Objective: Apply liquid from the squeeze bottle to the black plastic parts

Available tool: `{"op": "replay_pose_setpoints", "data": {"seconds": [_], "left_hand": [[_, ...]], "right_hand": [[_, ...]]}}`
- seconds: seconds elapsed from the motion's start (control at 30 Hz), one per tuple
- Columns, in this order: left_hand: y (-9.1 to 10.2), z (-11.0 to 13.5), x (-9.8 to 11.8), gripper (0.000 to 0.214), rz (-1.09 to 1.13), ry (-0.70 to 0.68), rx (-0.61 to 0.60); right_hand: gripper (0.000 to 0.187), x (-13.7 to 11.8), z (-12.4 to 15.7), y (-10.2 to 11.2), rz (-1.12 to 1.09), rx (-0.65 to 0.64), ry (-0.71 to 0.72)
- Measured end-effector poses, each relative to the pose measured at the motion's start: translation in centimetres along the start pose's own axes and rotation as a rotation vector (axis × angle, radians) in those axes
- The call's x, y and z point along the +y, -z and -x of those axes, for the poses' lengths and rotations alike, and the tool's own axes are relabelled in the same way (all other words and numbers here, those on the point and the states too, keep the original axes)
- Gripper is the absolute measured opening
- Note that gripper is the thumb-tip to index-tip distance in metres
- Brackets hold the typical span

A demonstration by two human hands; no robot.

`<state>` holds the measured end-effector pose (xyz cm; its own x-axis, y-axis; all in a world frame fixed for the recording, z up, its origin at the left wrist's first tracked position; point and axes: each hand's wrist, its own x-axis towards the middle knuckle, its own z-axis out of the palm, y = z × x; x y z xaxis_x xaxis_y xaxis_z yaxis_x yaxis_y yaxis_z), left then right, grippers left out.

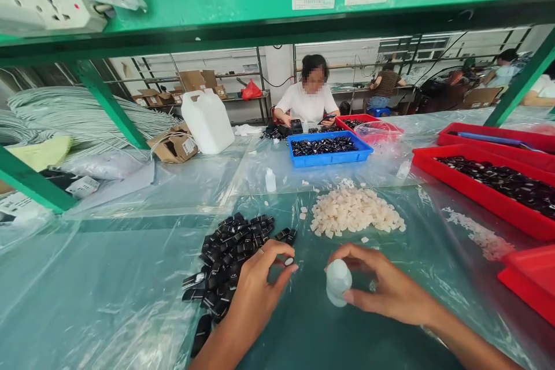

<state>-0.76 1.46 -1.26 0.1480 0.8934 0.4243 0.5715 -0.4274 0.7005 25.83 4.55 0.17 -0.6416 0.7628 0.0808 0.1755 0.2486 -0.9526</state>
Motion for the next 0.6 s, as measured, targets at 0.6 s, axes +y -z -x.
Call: {"op": "replay_pose_setpoints", "data": {"seconds": [0.6], "left_hand": [[-0.5, 0.6, 1.8, 0.020, 0.237, -0.002, 0.010]], "right_hand": [[0.029, -1.0, 0.2, -1.0, -0.356, 0.021, -0.065]]}}
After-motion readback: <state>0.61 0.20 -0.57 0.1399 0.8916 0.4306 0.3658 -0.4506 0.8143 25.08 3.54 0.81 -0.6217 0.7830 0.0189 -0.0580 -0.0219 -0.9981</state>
